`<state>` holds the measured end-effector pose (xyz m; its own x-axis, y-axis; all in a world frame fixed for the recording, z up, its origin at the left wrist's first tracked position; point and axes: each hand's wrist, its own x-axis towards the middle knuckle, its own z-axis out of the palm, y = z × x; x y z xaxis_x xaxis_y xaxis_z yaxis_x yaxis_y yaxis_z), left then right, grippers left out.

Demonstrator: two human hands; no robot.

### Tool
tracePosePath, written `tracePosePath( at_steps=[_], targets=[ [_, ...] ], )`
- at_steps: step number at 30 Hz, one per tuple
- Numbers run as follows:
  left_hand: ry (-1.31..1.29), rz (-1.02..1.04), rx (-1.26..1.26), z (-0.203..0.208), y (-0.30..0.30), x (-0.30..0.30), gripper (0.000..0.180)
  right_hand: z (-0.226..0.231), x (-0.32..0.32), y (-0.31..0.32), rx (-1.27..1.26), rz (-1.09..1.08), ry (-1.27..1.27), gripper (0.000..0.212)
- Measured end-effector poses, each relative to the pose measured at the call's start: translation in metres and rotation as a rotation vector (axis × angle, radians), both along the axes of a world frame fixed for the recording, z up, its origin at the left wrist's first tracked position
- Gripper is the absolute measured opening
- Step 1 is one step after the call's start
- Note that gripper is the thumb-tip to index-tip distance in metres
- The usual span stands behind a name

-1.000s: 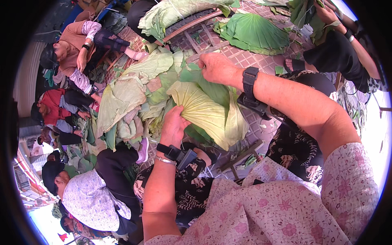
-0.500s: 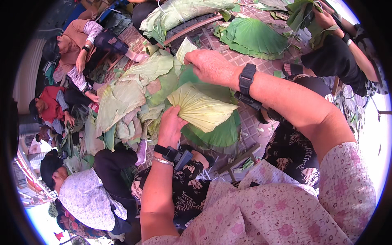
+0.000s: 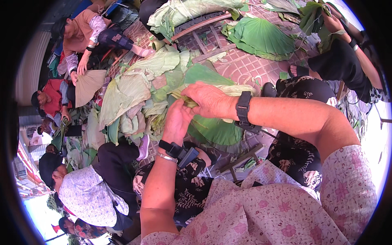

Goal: The person picks up, unfolds, and smooths large green leaves from a pile on the ground by hand, working alongside several other people.

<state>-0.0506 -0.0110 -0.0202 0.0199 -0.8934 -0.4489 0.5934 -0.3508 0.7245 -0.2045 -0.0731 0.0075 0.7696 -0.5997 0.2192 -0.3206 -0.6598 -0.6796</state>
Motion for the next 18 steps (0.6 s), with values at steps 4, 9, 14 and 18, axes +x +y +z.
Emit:
tracePosePath(
  at_steps=[4, 9, 14, 18],
  targets=[
    [0.039, 0.04, -0.008, 0.008, 0.0, -0.007, 0.026, 0.005, -0.003, -0.002, -0.076, 0.038, 0.049, 0.049],
    [-0.323, -0.136, -0.004, 0.02, -0.002, 0.009, 0.03, 0.005, -0.002, -0.02, -0.119, 0.002, 0.0, 0.051],
    [-1.832, 0.126, -0.461, 0.043, -0.001, -0.007, 0.042, 0.018, -0.013, -0.043, 0.212, -0.006, -0.04, 0.052],
    [-1.688, -0.054, -0.539, 0.041, -0.005, 0.001, 0.031, 0.02, -0.006, -0.043, 0.548, 0.15, -0.11, 0.048]
  ],
)
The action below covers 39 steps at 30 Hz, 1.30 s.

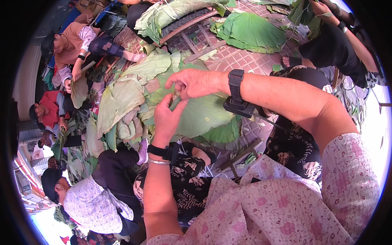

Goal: The person picks up, unfolds, and smooths large green leaves from a pile on the ground by hand, working alongside several other people.

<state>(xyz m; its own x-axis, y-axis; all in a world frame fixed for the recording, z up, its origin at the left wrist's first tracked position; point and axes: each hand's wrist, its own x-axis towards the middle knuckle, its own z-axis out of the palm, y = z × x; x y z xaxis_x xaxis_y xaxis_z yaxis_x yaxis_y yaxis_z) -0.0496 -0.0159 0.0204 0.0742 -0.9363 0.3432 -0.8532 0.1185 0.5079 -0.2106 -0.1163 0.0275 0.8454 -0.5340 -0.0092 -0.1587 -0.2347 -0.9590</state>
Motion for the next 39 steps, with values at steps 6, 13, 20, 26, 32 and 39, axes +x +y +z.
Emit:
tracePosePath(
  at_steps=[6, 13, 20, 26, 32, 39],
  targets=[
    [0.855, -0.1, 0.489, 0.001, 0.005, 0.019, 0.021, 0.005, -0.015, -0.019, -0.02, 0.134, 0.104, 0.034],
    [1.077, -0.014, 0.366, 0.03, 0.008, 0.049, 0.024, 0.027, -0.049, -0.046, -0.038, -0.039, 0.298, 0.013],
    [1.214, 0.119, 0.303, 0.036, 0.013, 0.063, 0.025, 0.024, -0.066, -0.082, 0.205, -0.146, 0.065, 0.018],
    [1.208, 0.164, 0.278, 0.037, 0.015, 0.069, 0.025, 0.021, -0.059, -0.081, 0.451, -0.233, -0.105, 0.023],
    [1.208, 0.119, 0.286, 0.038, 0.013, 0.068, 0.023, 0.015, -0.054, -0.074, 0.413, -0.383, -0.066, 0.025],
    [1.198, 0.086, 0.315, 0.034, 0.013, 0.07, 0.023, 0.004, -0.048, -0.07, 0.481, -0.383, -0.177, 0.021]
  ],
)
